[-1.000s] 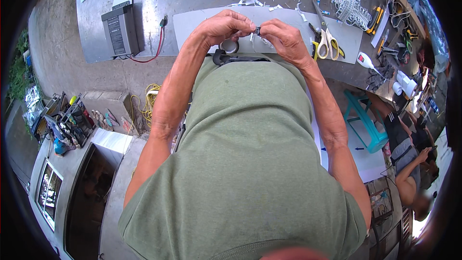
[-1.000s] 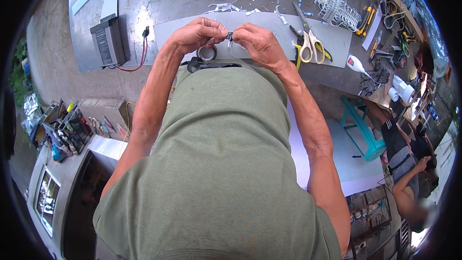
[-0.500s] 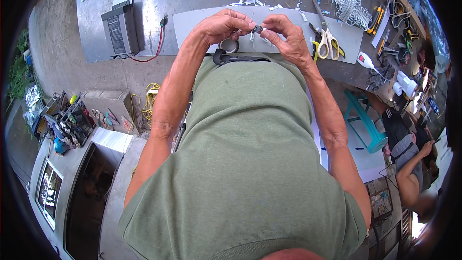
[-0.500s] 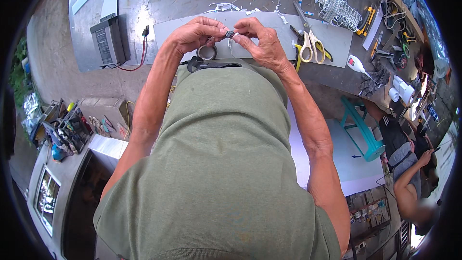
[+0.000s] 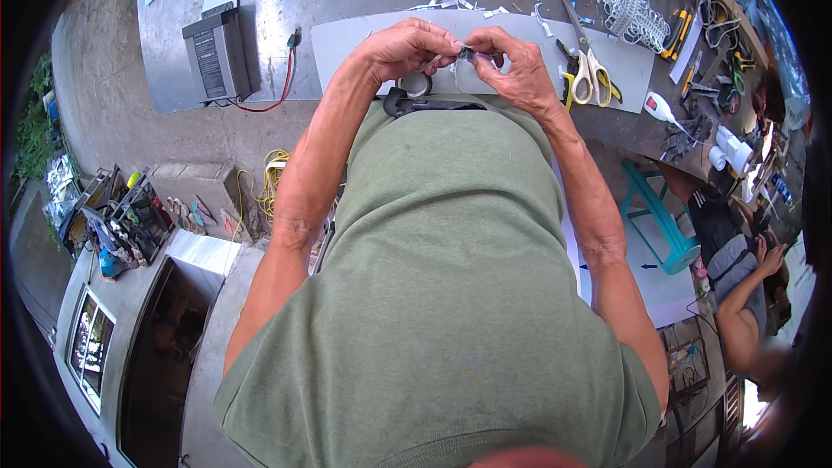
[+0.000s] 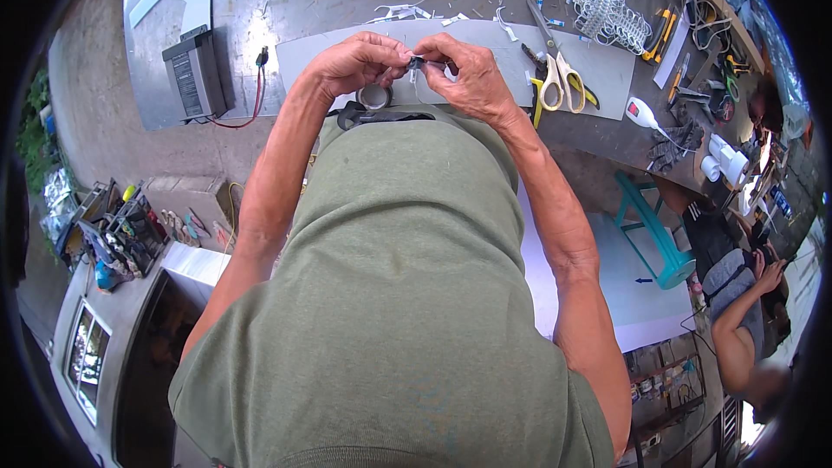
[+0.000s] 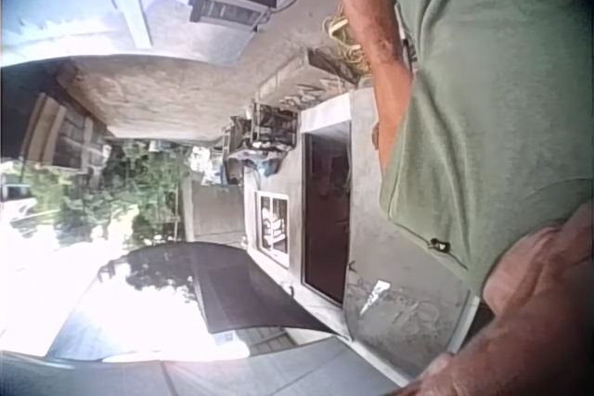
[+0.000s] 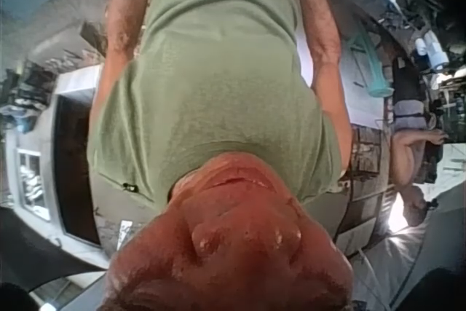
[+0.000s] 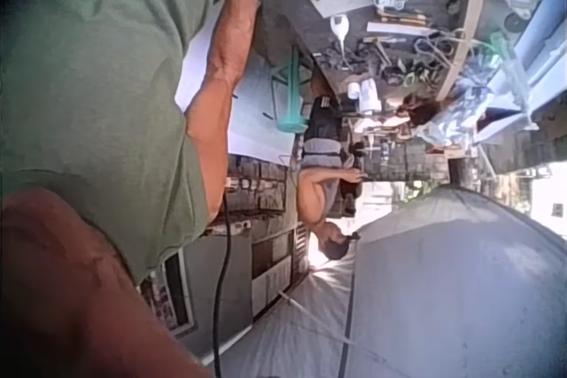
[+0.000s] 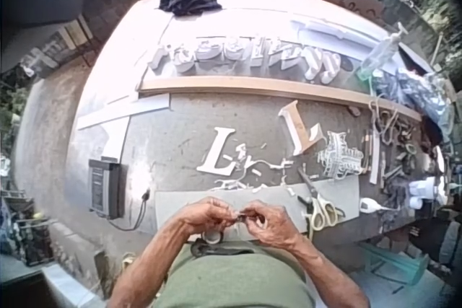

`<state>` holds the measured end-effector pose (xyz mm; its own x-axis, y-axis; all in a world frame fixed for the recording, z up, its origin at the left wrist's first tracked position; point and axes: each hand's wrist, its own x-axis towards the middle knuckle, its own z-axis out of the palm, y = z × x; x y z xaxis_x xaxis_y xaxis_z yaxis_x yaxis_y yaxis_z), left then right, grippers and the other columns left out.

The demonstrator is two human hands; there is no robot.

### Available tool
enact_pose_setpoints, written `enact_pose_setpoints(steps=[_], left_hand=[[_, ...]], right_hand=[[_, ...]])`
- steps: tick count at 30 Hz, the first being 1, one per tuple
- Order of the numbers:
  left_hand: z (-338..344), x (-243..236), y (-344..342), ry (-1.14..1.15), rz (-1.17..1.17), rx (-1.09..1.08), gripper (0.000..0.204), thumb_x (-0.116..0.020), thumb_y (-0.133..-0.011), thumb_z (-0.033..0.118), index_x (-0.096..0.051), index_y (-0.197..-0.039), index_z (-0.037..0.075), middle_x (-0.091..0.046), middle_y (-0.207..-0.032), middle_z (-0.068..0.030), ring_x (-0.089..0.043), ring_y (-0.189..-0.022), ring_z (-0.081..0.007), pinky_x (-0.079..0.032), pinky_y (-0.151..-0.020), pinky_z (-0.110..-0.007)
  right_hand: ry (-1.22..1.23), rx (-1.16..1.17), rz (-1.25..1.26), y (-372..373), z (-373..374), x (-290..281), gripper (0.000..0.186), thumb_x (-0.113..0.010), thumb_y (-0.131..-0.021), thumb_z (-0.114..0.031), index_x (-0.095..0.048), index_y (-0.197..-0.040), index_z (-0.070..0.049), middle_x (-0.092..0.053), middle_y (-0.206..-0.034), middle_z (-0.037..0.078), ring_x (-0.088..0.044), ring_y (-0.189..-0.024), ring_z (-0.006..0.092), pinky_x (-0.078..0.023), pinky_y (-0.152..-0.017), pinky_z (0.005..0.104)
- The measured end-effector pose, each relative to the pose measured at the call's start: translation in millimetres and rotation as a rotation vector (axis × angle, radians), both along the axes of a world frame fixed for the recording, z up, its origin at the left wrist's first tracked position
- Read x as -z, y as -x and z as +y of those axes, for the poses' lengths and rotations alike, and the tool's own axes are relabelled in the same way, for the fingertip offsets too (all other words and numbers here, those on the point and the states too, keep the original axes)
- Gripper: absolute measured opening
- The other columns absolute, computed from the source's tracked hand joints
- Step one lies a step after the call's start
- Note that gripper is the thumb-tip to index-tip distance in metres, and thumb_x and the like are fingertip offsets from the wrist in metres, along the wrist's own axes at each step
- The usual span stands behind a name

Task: Preparing and connecting electrical wiring for acrylic sign letters on a worktable.

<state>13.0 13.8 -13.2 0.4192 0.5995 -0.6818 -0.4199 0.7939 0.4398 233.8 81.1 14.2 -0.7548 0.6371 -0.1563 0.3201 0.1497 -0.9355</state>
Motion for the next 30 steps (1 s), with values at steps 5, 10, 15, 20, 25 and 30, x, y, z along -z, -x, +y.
enact_pose_setpoints(steps=[5, 10, 15, 20, 25, 30], left_hand=[[0.0, -0.4, 1.1, 0.001, 0.006, -0.016, 0.015, -0.075, -0.088, 0.015, -0.072, -0.086, 0.001, -0.065, -0.073, -0.0023, -0.056, -0.063, -0.0096, -0.043, -0.058, -0.024], [-2.3, -0.1, 2.3, -0.017, 0.041, 0.002, 0.012, -0.074, -0.088, 0.012, -0.073, -0.09, 0.0, -0.068, -0.077, -0.004, -0.059, -0.065, -0.0095, -0.046, -0.06, -0.023], [-4.3, -4.8, 2.9, -0.078, 0.054, 0.024, 0.013, -0.073, -0.09, 0.012, -0.075, -0.096, 0.0, -0.072, -0.081, -0.007, -0.062, -0.07, -0.009, -0.048, -0.063, -0.022], [-7.6, -14.4, -5.7, -0.186, 0.333, 0.061, 0.016, -0.075, -0.089, 0.017, -0.077, -0.095, 0.003, -0.073, -0.08, -0.0054, -0.063, -0.071, -0.0102, -0.049, -0.067, -0.025], [-14.6, -21.6, -17.4, -0.321, 0.575, 0.046, 0.021, -0.076, -0.087, 0.02, -0.077, -0.096, 0.001, -0.073, -0.081, -0.0051, -0.064, -0.073, -0.0127, -0.051, -0.07, -0.028], [-17.7, -31.6, -27.9, -0.571, 0.943, 0.026, 0.022, -0.075, -0.082, 0.018, -0.078, -0.096, 0.001, -0.074, -0.081, -0.013, -0.069, -0.069, -0.0179, -0.056, -0.066, -0.032]], right_hand=[[-0.067, -0.015, 0.059, 0.0, -1.1, 1.8, 0.023, -0.07, -0.084, -0.004, -0.069, -0.107, -0.006, -0.071, -0.09, 0.003, -0.065, -0.075, 0.0126, -0.054, -0.066, 0.027], [-0.092, -0.027, 0.067, -0.6, 1.1, 0.4, 0.02, -0.075, -0.083, -0.006, -0.072, -0.102, -0.006, -0.071, -0.091, 0.004, -0.067, -0.078, 0.0157, -0.055, -0.067, 0.0289], [-0.173, -0.043, 0.135, -1.8, 5.9, 4.1, 0.015, -0.074, -0.083, -0.004, -0.074, -0.098, -0.005, -0.072, -0.089, 0.006, -0.069, -0.08, 0.0185, -0.056, -0.069, 0.0302], [-0.168, -0.041, 0.083, -2.4, 4.4, 2.8, 0.012, -0.073, -0.085, -0.003, -0.074, -0.097, -0.004, -0.072, -0.088, 0.006, -0.069, -0.078, 0.0185, -0.055, -0.067, 0.0307], [-0.026, -0.002, -0.04, -0.4, 5.2, 2.3, 0.013, -0.073, -0.087, -0.01, -0.072, -0.096, -0.001, -0.07, -0.082, 0.006, -0.064, -0.069, 0.012, -0.052, -0.061, 0.0274], [0.283, 0.11, -0.057, -1.0, 2.2, 8.3, 0.02, -0.073, -0.088, -0.016, -0.07, -0.095, 0.002, -0.067, -0.077, 0.004, -0.06, -0.068, 0.0085, -0.049, -0.06, 0.025]])
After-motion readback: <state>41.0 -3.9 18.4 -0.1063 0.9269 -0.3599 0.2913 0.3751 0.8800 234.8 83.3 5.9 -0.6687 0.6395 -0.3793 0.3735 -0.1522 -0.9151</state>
